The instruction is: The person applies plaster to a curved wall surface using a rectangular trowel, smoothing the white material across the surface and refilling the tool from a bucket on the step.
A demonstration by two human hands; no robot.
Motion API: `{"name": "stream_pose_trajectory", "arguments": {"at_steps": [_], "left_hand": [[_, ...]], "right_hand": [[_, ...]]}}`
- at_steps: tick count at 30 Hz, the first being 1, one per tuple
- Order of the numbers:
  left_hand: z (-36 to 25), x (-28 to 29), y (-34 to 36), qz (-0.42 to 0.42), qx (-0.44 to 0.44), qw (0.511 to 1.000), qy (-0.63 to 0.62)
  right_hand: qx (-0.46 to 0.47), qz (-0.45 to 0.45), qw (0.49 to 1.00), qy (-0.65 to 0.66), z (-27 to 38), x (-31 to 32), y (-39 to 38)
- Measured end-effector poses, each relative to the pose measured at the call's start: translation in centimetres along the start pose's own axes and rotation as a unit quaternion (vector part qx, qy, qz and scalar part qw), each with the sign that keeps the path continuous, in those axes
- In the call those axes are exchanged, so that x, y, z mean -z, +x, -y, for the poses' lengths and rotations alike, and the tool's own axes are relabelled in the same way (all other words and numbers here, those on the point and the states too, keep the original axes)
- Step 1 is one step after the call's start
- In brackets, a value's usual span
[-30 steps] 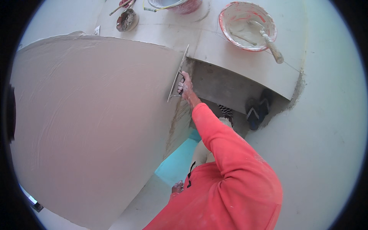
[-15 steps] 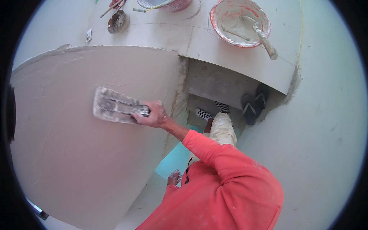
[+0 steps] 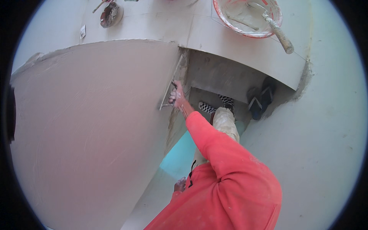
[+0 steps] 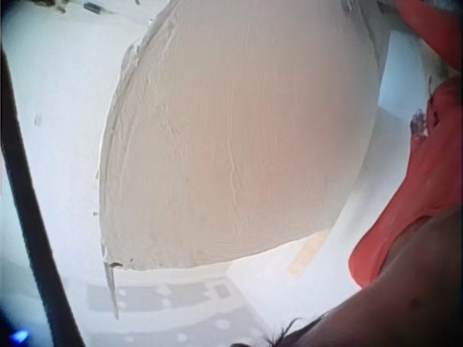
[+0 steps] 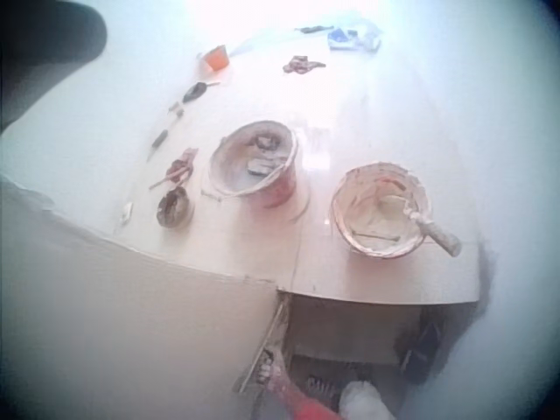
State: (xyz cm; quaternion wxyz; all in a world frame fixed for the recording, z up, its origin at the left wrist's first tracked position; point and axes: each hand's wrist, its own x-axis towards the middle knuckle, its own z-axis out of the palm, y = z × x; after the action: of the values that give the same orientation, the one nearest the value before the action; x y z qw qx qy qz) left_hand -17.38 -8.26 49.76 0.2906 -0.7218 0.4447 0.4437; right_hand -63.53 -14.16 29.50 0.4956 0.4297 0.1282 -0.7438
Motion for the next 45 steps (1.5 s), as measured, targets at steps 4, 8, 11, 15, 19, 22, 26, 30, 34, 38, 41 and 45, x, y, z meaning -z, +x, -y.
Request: {"name": "stream_pose_trajectory", "arguments": {"at_steps": [4, 8, 11, 15, 19, 22, 26, 30, 34, 38, 41, 45], "left_hand": [[1.8, -0.1, 1.0, -0.002, -0.004, 0.998, -0.062], [-0.3, -0.8, 0.7, 0.007, -0.030, 0.999, 0.020], [-0.2, -0.3, 3.0, 0.023, -0.046, 0.998, -0.036], [-2.9, 0.0, 3.7, 0.020, -0.088, 0.996, -0.024], [-5.3, 0.0, 4.1, 0.008, -0.140, 0.986, -0.095], [-4.9, -0.6, 3.9, 0.005, -0.151, 0.981, -0.120], [-3.1, -2.3, 4.4, 0.000, -0.159, 0.987, -0.005], [4.0, -2.4, 10.6, 0.042, -0.149, 0.967, -0.204], [-0.4, -3.7, 9.8, 0.045, -0.200, 0.970, -0.133], [-4.6, -3.0, 6.9, 0.006, -0.198, 0.966, -0.165], [-7.1, -3.3, 6.9, -0.002, -0.203, 0.938, -0.282], [-3.3, -3.9, 9.7, 0.044, -0.289, 0.931, -0.219]], "right_hand": [[0.088, 0.010, 0.991, -0.103, 1.3, -4.5, -4.2], [0.328, 0.041, 0.890, -0.314, 1.5, -11.9, -12.2], [0.413, 0.080, 0.784, -0.456, -1.7, -15.5, -19.2], [0.490, 0.191, 0.602, -0.600, -7.3, -16.3, -25.8], [0.437, 0.167, 0.746, -0.474, -8.2, -14.4, -25.4], [0.291, 0.030, 0.927, -0.235, -4.8, -13.4, -20.4], [0.221, 0.102, 0.948, -0.206, -3.7, -17.1, -21.6], [0.409, 0.203, 0.778, -0.433, -10.3, -21.9, -30.5], [0.567, 0.264, 0.368, -0.688, -15.9, -19.8, -33.4], [0.514, 0.308, 0.289, -0.746, -15.1, -18.6, -34.6], [0.655, 0.289, 0.422, -0.557, -10.9, -21.8, -34.7], [0.424, 0.213, 0.794, -0.380, -5.6, -27.1, -34.0]]}}
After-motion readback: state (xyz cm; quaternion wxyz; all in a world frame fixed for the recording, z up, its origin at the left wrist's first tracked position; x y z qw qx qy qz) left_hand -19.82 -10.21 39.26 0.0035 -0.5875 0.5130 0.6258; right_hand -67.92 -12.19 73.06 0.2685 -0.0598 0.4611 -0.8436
